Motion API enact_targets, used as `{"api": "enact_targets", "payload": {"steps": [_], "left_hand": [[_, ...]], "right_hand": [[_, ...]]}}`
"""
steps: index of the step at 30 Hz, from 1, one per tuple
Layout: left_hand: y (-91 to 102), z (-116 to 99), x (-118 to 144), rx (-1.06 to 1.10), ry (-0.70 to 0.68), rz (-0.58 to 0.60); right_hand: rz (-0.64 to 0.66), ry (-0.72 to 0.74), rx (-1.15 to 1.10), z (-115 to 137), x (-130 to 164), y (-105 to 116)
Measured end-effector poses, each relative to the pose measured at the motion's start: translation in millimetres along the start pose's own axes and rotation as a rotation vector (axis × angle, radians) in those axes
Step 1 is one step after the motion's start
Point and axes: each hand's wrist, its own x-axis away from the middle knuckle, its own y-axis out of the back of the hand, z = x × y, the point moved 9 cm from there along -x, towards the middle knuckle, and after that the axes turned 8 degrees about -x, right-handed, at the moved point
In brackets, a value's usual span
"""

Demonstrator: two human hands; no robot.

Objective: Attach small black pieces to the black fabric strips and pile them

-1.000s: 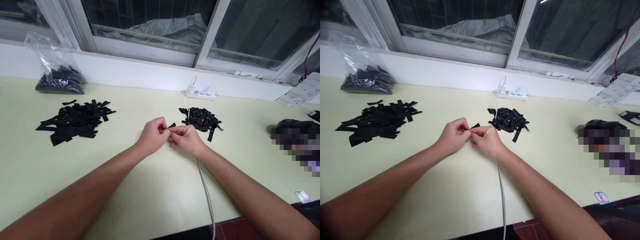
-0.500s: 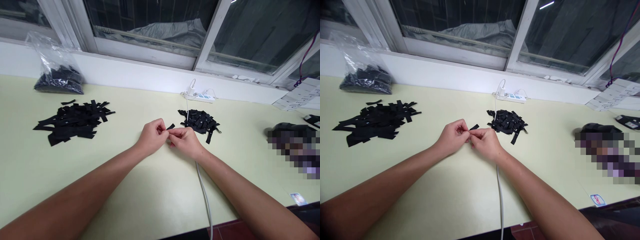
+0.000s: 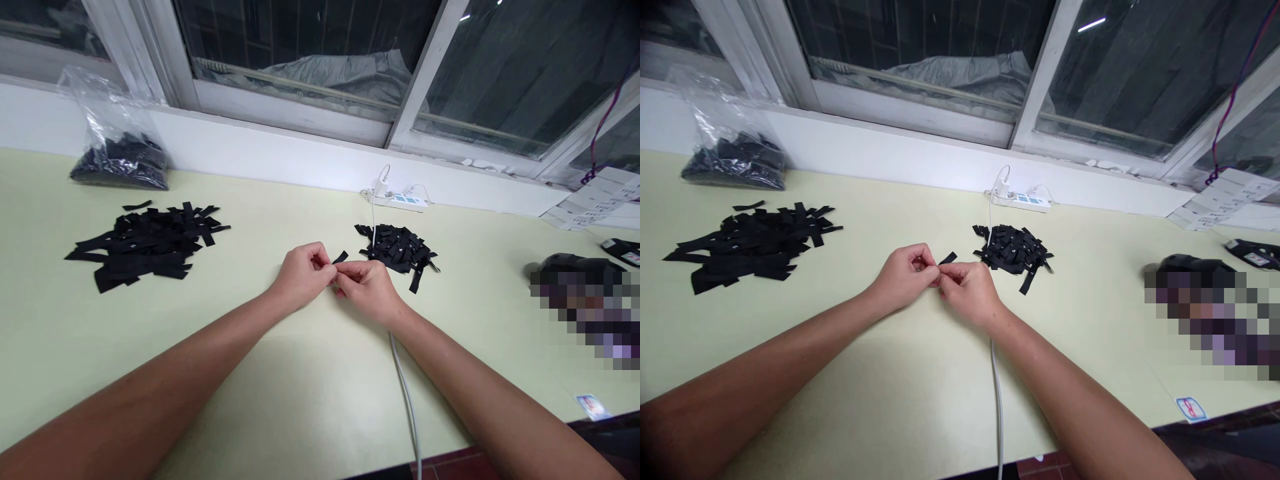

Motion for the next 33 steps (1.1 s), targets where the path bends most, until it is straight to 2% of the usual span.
{"api": "enact_targets", "payload": {"steps": [3,12,18,22,25,33], "left_hand": [[-0.1,0.9,-1.0,0.034,0.011,0.009],[2.7,6.5,-4.2,-0.094,0.032,0.002],[13.5,2.7,-7.2,-0.198,-0.042,-0.069],[14.5,0.5,-9.8,-0.242,-0.102,-0.067],[15.5,-0.5,-10.5,-0.239,-0.13,-0.07],[9.9,-4.3,-5.0,-0.169,-0.133,0.011]], "right_hand": [[-0.016,-0.016,-0.024,-2.0,0.5,0.6],[-0.128,-0.136,-0.089,-15.7,-9.4,14.5],[-0.138,-0.164,-0.146,-16.8,-9.1,18.9],[-0.109,-0.157,-0.197,-13.9,-9.8,16.1],[-0.137,-0.161,-0.246,-15.3,-11.4,18.7],[-0.255,-0.18,-0.319,-17.2,-12.9,32.0]]}}
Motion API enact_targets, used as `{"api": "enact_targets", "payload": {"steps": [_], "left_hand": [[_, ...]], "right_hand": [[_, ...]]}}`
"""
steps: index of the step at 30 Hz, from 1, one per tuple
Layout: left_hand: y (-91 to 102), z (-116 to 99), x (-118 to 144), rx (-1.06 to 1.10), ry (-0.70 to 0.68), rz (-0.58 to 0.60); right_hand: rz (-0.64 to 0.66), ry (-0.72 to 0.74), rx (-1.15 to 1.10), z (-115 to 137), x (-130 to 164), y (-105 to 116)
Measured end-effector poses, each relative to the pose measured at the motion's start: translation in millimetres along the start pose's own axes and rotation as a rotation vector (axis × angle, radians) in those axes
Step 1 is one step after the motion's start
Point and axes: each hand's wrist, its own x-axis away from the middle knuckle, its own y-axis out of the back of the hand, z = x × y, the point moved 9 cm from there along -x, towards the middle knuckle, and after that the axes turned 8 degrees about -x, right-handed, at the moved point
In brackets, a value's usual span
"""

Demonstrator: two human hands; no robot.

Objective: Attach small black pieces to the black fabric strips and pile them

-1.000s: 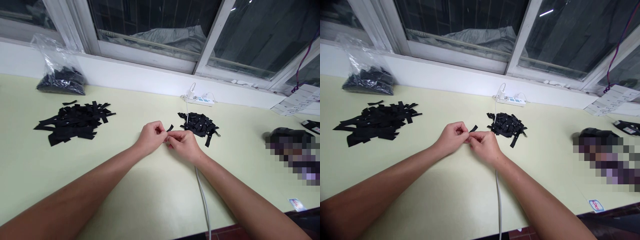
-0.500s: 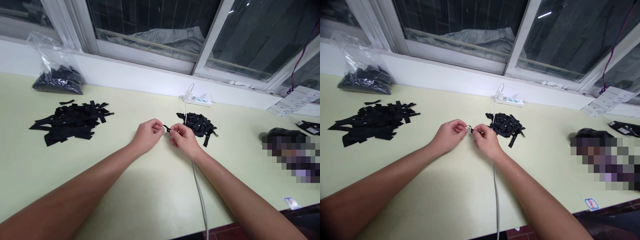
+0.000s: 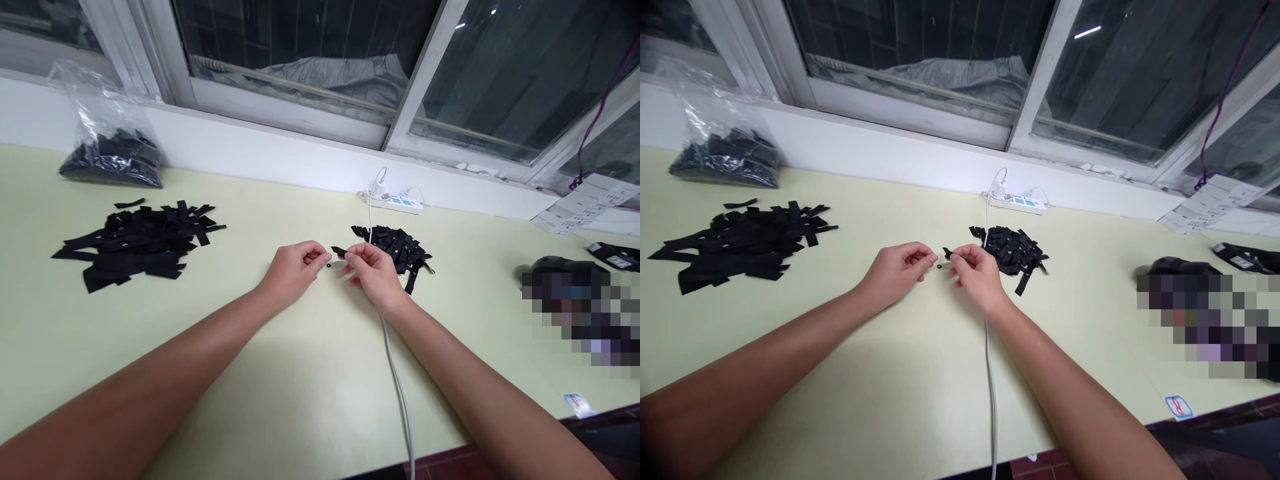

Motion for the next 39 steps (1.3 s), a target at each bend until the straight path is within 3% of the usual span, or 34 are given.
{"api": "enact_targets", "payload": {"steps": [7,12,19,31,39], "left_hand": [[5.0,1.7,-3.0,-0.057,-0.002,-0.037],[13.1,1.5,-3.7,0.073,-0.01,-0.131],[5.8,8.6,-4.0,0.215,0.013,-0.123],[4.5,-22.5,5.1,0.006,-0.218,-0.081],[3.3,-31.3,10.6,0.022,-0.261,-0.085]], "right_hand": [[0.019,-0.015,-0.078,5.8,2.6,-1.0],[0.06,0.029,-0.041,8.8,2.1,-3.2],[-0.001,0.03,0.032,4.3,-3.2,5.6],[0.023,0.064,0.029,1.7,-5.6,7.3],[0.119,-0.066,-0.144,5.5,1.7,-2.5]]}}
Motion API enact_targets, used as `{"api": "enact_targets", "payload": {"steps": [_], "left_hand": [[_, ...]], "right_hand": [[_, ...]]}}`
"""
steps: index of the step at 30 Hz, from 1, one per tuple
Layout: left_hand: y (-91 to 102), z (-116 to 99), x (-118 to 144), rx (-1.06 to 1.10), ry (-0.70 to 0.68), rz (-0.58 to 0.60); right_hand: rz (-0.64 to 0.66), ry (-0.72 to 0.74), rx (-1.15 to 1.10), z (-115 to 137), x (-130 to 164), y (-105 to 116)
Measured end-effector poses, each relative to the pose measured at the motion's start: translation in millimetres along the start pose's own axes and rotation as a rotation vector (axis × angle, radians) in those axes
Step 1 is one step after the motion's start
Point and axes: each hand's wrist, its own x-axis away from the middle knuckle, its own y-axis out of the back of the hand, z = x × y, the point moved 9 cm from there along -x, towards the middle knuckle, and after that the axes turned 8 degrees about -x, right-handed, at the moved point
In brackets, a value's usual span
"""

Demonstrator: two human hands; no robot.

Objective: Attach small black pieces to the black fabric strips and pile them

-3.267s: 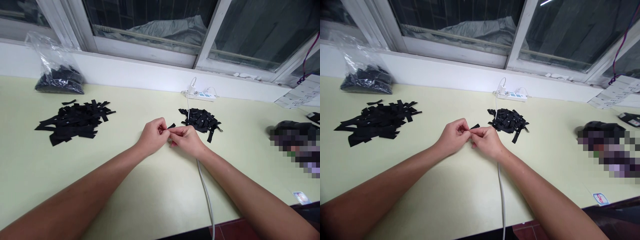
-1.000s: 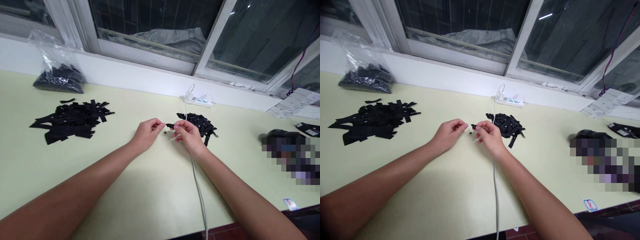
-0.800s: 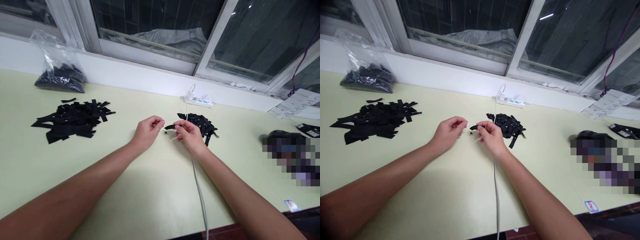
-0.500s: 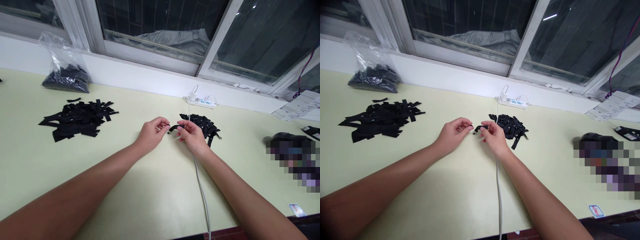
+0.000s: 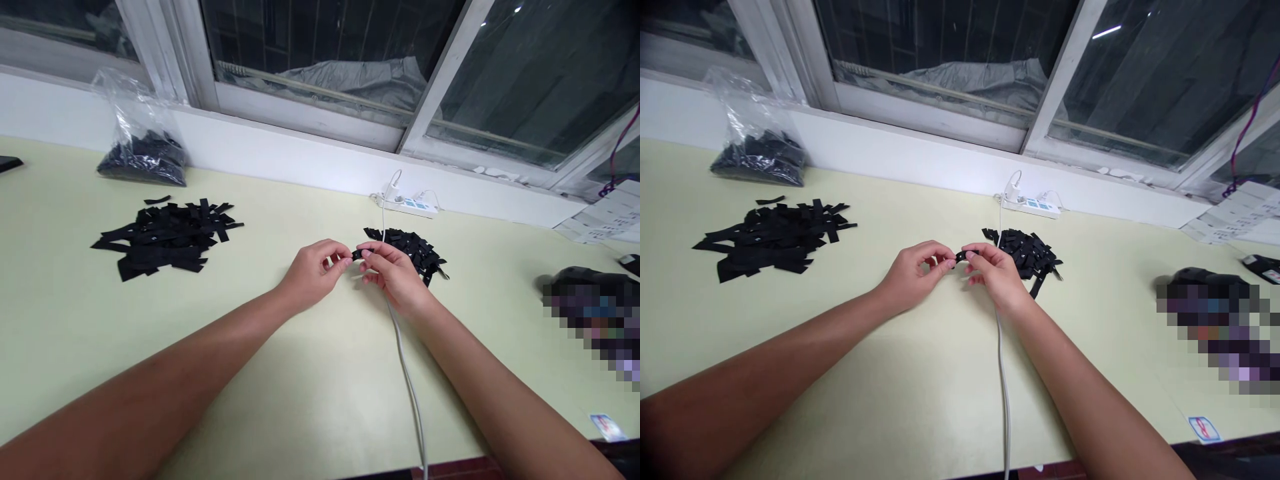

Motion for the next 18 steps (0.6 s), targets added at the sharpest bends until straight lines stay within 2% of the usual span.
{"api": "enact_targets", "payload": {"steps": [5,13,18], "left_hand": [[-4.3,-5.2,3.3,-0.009,-0.011,0.026],[-7.6,23.3,-0.1,0.183,0.198,0.017],[-11.0,26.1,-3.1,0.316,0.223,0.054]], "right_hand": [[-0.009,0.011,0.044,1.0,-0.1,-1.7],[-0.043,0.011,0.038,1.5,0.9,0.8],[-0.053,0.014,0.049,0.6,-0.7,2.4]]}}
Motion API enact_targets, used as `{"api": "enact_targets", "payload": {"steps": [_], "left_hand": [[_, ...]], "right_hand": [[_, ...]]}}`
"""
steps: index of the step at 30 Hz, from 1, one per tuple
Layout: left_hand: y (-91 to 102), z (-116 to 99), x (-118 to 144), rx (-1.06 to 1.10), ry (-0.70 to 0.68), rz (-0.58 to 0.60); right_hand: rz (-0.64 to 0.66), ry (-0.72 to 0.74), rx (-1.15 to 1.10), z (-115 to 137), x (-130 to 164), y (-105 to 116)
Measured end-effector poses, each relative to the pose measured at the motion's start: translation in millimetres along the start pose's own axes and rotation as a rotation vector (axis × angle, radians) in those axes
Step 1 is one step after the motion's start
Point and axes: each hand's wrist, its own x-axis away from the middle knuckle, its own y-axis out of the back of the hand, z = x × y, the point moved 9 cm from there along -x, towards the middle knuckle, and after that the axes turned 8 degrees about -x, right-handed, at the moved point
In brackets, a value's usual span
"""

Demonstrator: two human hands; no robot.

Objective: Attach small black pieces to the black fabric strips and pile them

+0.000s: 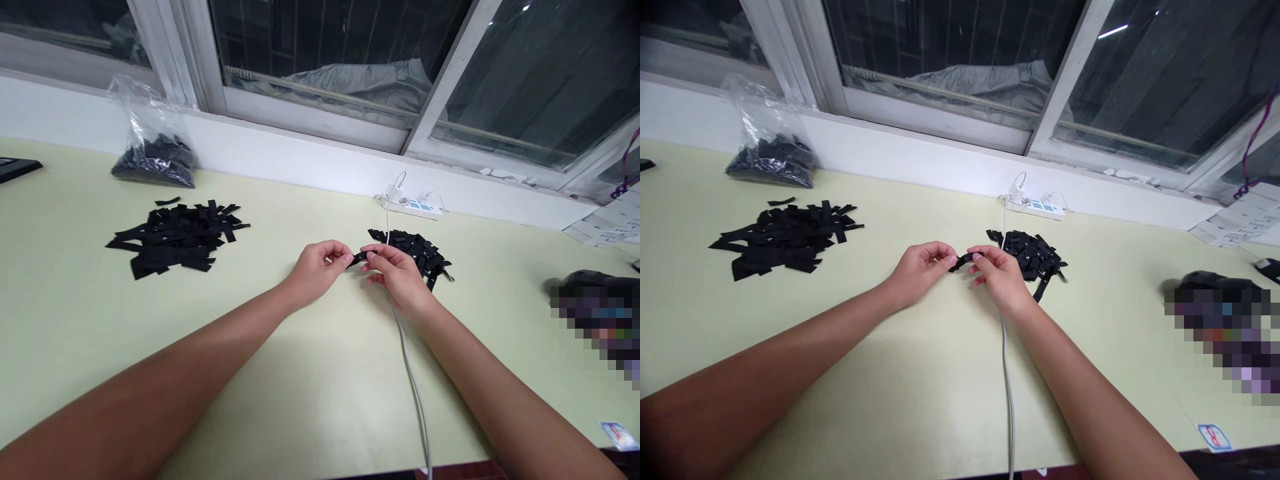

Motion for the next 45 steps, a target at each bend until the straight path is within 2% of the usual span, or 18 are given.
{"api": "enact_targets", "payload": {"steps": [5,12,19,22,26,35,39,45], "left_hand": [[-3.0,2.2,0.9,-0.03,0.024,0.028],[-1.1,9.2,0.6,-0.104,0.097,-0.007],[5.6,4.6,1.7,-0.154,0.05,-0.091],[3.3,5.5,0.0,-0.019,0.053,-0.061],[-3.9,7.1,-0.8,0.167,0.082,0.035],[-8.3,0.9,1.4,0.1,0.047,0.08],[-8.3,0.2,1.0,0.079,0.044,0.078],[-9.8,10.4,0.4,0.111,0.104,0.08]], "right_hand": [[0.017,0.006,0.028,-1.4,0.5,-2.7],[0.062,-0.004,0.034,-4.4,2.3,-7.0],[0.052,-0.01,0.004,-7.6,0.1,-6.0],[0.02,-0.054,-0.082,-6.8,0.5,-2.5],[0.007,-0.094,-0.176,-5.0,0.9,2.7],[0.04,-0.153,-0.245,-11.0,3.1,-1.0],[0.031,-0.113,-0.179,-7.7,2.6,-2.3],[0.034,0.111,0.038,1.0,-1.3,-1.8]]}}
